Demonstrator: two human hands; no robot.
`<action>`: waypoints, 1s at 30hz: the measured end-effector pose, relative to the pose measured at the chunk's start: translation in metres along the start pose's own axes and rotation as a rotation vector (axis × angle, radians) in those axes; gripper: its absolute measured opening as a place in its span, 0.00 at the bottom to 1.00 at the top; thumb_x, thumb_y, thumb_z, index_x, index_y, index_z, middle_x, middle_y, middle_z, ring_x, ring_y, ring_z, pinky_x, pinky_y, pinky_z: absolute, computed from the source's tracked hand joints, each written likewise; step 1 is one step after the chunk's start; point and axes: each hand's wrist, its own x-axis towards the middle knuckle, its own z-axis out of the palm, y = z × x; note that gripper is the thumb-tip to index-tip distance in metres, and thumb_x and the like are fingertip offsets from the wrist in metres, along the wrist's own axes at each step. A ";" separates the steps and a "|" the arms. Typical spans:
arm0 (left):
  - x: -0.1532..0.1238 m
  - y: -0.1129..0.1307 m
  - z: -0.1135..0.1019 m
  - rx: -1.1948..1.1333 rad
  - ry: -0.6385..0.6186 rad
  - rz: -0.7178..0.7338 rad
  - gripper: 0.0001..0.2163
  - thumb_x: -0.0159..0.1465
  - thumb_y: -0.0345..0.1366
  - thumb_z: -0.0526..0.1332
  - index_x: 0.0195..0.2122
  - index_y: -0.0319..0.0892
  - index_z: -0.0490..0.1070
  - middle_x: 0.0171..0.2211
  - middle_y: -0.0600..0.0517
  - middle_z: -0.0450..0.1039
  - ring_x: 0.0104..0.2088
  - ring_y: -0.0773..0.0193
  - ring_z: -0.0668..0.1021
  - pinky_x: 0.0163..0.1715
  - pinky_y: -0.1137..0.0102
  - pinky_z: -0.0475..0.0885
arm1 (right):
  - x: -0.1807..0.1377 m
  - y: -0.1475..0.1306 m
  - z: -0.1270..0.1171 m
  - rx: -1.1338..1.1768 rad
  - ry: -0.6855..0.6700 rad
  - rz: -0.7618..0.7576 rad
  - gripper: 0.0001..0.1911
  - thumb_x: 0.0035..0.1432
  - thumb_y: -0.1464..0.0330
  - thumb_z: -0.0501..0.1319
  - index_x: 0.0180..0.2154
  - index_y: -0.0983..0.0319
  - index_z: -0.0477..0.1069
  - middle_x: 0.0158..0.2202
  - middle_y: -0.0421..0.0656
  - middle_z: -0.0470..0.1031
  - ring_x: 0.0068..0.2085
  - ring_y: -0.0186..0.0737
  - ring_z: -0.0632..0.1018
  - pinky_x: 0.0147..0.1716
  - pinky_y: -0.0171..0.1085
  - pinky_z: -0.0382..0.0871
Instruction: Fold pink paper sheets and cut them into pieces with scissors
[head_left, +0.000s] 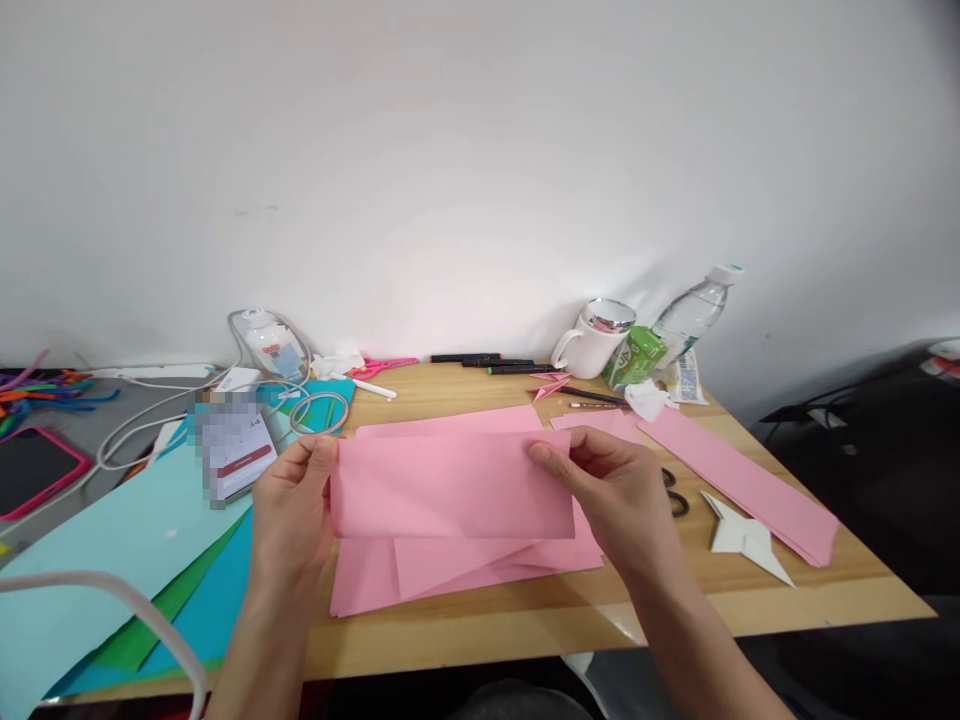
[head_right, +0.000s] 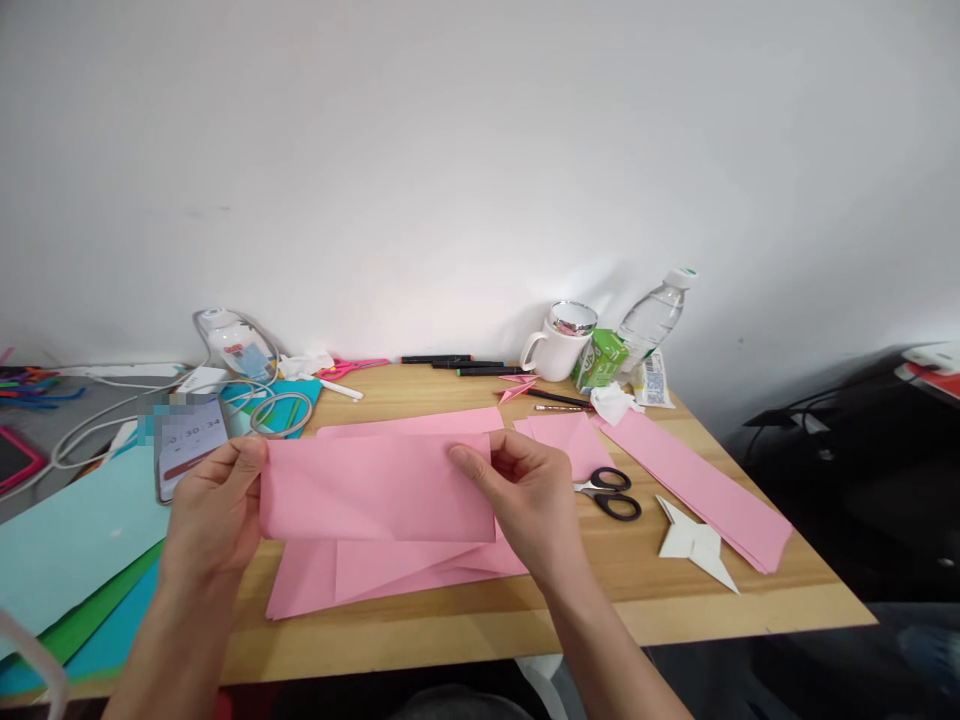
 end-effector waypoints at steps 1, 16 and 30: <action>0.000 0.000 -0.001 -0.003 -0.002 0.003 0.15 0.39 0.41 0.72 0.22 0.40 0.70 0.19 0.57 0.69 0.19 0.73 0.69 0.18 0.78 0.66 | 0.000 0.000 0.000 0.007 0.000 0.007 0.16 0.46 0.59 0.67 0.19 0.63 0.68 0.19 0.38 0.67 0.21 0.33 0.66 0.19 0.32 0.59; -0.009 0.005 -0.003 0.058 0.045 0.065 0.13 0.42 0.41 0.70 0.22 0.40 0.71 0.18 0.57 0.68 0.19 0.71 0.70 0.18 0.77 0.66 | 0.000 0.004 0.001 0.074 0.021 0.060 0.15 0.44 0.59 0.68 0.18 0.63 0.69 0.18 0.38 0.70 0.21 0.33 0.68 0.18 0.32 0.59; -0.013 0.005 0.001 0.068 0.075 0.122 0.11 0.45 0.40 0.69 0.24 0.39 0.72 0.21 0.57 0.71 0.22 0.73 0.70 0.20 0.79 0.67 | 0.001 0.009 0.001 0.183 0.042 0.076 0.10 0.43 0.63 0.70 0.23 0.62 0.74 0.23 0.40 0.75 0.24 0.34 0.73 0.22 0.32 0.67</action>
